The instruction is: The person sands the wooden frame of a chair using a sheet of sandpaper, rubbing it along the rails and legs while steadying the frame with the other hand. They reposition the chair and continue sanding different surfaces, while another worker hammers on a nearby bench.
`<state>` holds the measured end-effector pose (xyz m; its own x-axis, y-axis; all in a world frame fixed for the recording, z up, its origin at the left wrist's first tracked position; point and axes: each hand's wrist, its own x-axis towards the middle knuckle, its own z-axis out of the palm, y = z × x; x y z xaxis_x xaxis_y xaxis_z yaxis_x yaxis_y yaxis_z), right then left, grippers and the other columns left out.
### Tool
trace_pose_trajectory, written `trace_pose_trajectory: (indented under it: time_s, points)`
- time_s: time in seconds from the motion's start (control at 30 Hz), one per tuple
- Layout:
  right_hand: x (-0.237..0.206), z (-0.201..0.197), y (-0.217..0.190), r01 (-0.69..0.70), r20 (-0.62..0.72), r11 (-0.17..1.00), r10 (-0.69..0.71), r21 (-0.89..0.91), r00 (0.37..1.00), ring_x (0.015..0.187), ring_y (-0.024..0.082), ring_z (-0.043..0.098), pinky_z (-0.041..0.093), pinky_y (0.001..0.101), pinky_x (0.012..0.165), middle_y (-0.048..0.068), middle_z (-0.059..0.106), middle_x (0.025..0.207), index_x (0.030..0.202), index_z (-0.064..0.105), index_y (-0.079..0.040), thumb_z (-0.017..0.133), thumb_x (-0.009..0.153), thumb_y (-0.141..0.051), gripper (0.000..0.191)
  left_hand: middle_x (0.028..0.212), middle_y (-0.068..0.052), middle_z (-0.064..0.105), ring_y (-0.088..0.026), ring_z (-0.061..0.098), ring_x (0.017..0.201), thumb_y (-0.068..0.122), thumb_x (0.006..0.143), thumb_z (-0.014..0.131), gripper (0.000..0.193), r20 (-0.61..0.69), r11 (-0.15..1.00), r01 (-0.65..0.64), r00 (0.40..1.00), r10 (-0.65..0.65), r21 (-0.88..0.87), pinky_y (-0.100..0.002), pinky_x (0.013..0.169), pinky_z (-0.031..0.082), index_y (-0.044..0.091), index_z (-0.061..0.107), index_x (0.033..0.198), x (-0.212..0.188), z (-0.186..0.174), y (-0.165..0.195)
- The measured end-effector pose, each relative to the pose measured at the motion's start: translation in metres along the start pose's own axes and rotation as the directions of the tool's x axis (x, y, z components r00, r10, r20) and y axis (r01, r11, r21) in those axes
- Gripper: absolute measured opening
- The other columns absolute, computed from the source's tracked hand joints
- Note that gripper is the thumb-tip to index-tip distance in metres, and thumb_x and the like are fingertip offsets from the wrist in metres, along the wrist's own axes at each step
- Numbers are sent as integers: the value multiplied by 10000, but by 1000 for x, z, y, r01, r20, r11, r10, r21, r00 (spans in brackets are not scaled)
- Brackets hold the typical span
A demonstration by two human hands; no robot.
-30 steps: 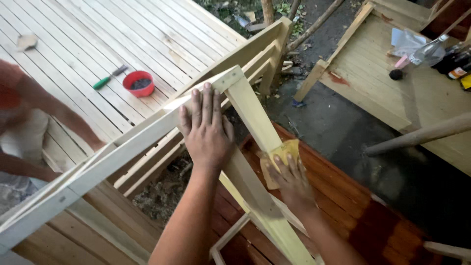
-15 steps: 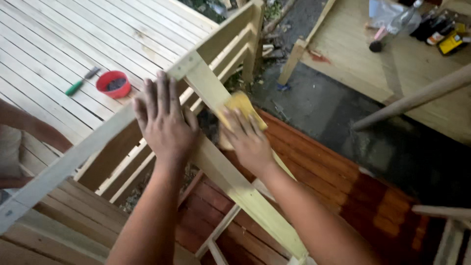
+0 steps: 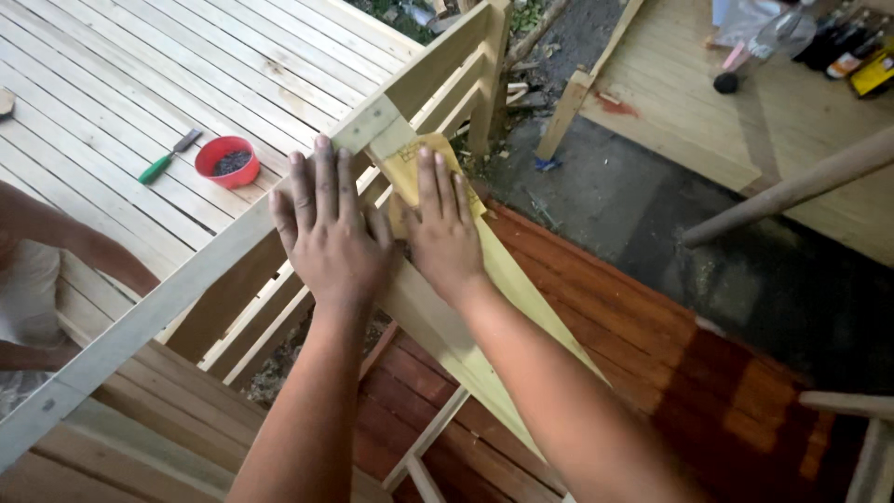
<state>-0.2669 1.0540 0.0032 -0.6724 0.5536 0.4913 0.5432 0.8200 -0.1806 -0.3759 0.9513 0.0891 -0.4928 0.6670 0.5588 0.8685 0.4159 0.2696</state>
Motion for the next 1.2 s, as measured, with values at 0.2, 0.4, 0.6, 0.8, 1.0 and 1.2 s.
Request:
trace_pose_trajectory:
  time_s: [0.2,0.4,0.6,0.8,1.0,1.2]
  points:
    - [-104,-33,48,207,236,963,-164,-171,958,1529,487,207,223,544,1255,317,222,1619,1491,450,-124,546,950,-80,551,1700,-63,351,-294,245,1594,255,933,561,670,31,1000,10,999,-10,-18,-499,1291,86,113,488,1584,1,-4,-4]
    - [-274,-58,87,-59,525,974,168,-218,834,1489,553,174,224,628,1156,424,181,1534,1513,465,-177,671,762,-326,793,1748,-34,186,-257,103,1605,339,1024,491,694,163,998,28,986,-38,62,-475,1282,-8,173,310,1673,-2,-1,-8]
    - [-268,-70,69,-547,365,832,485,87,795,1445,426,373,333,572,1203,265,429,1475,1430,509,-249,628,934,-390,529,1769,44,127,-223,51,1631,310,1005,459,730,208,986,97,970,-123,133,-475,1302,-48,244,265,1706,-2,1,-3]
    - [-115,-26,47,118,106,978,-101,-170,989,1496,443,300,260,612,1231,208,339,1597,1555,451,-299,530,904,27,733,1797,-52,104,-285,31,1619,335,1069,425,714,205,937,23,974,-101,350,-558,1263,-66,102,259,1723,-37,3,35]
    - [-190,-35,72,114,244,988,-86,-101,966,1570,413,273,240,596,1263,104,314,1685,1594,392,-269,531,977,-16,681,1749,-38,92,-278,34,1607,338,1015,395,727,244,992,104,962,-119,74,-607,1222,-103,95,231,1681,-86,27,51]
    - [-387,-53,134,94,557,924,140,-370,819,1435,460,311,283,563,1179,309,313,1536,1534,378,-314,642,881,-211,711,1781,-22,114,-281,66,1640,338,1070,425,699,147,983,60,985,-86,173,-601,1255,-97,106,246,1705,-109,44,45]
